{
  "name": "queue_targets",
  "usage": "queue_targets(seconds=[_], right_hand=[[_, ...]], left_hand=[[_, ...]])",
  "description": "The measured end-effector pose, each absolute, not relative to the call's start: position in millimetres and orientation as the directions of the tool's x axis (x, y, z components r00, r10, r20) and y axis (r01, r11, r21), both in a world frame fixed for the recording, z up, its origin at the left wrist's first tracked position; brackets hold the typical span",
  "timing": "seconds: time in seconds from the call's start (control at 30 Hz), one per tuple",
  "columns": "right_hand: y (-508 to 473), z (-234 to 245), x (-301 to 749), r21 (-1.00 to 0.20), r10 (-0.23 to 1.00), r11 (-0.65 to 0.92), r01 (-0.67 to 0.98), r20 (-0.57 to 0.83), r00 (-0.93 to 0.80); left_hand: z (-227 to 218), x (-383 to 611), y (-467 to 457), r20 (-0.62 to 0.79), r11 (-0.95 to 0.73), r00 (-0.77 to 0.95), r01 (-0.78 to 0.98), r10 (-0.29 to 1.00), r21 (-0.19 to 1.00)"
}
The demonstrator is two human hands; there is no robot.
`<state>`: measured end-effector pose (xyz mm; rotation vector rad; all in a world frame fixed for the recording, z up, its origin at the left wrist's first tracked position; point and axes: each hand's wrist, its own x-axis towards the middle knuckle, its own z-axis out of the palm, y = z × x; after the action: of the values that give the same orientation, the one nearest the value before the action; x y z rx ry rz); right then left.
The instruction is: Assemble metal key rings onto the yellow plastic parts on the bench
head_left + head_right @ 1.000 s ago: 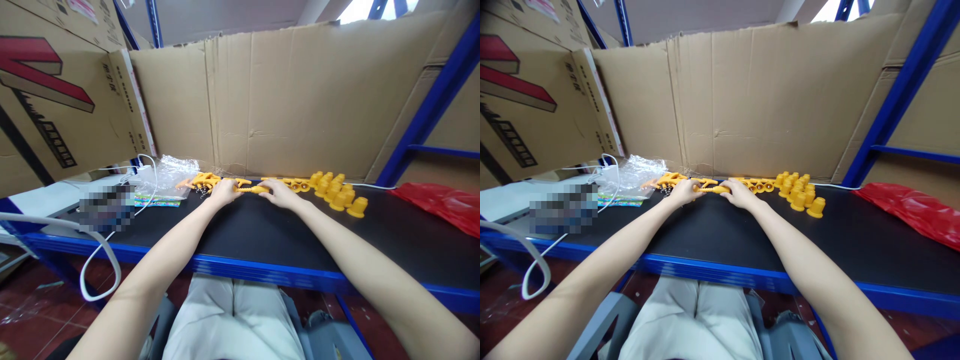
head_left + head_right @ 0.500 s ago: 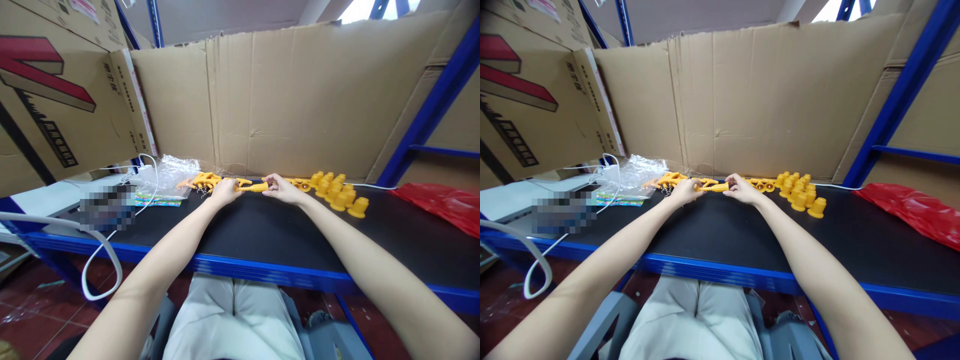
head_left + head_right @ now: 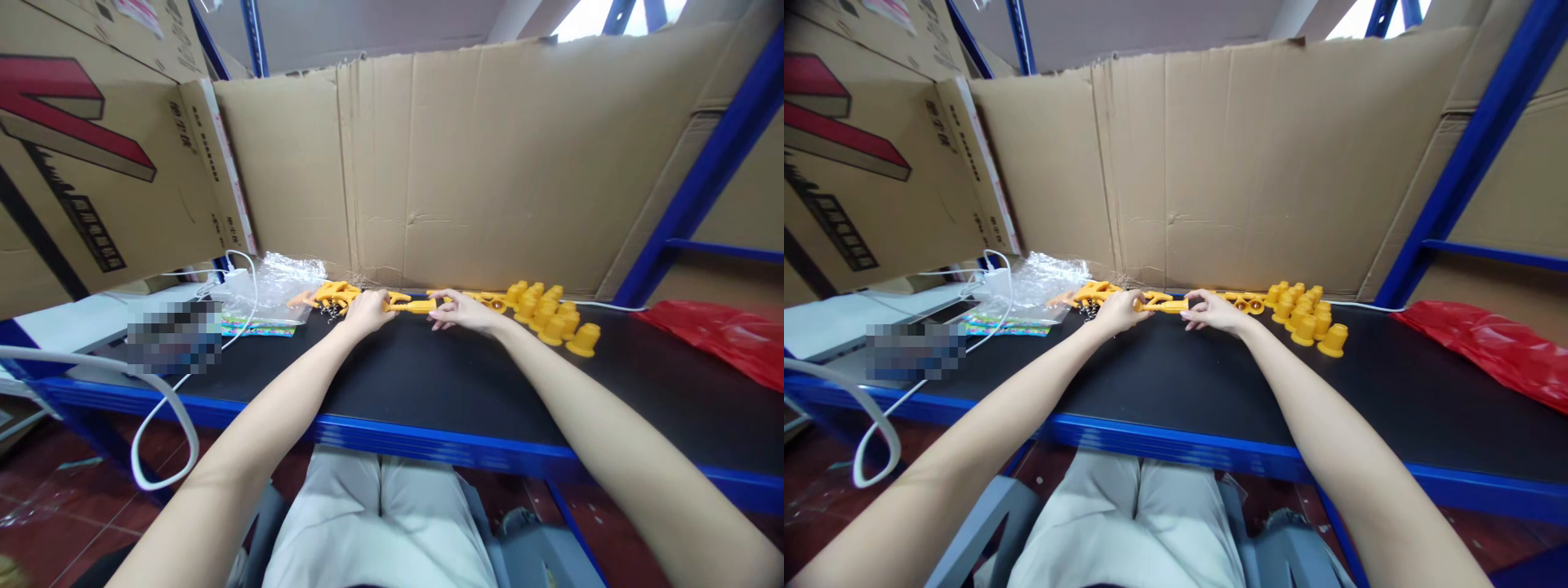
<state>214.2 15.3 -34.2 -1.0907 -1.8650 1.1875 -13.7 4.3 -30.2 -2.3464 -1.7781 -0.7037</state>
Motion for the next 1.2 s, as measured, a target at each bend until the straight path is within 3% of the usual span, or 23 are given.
queue_targets(seconds=[0.77, 1.2], right_hand=[[8.9, -29.1, 213.2, -0.936, 0.914, 0.181, 0.301, 0.047, -0.404], [17.6, -37.5, 218.0, -0.928, 0.895, 0.224, 0.299, 0.074, -0.440]], left_hand=[[-32.4, -15.7, 6.1, 0.427, -0.351, 0.253, 0.922, 0.868, 0.166], [-31.5, -14.9, 5.0, 0.422, -0.341, 0.246, 0.925, 0.873, 0.165]])
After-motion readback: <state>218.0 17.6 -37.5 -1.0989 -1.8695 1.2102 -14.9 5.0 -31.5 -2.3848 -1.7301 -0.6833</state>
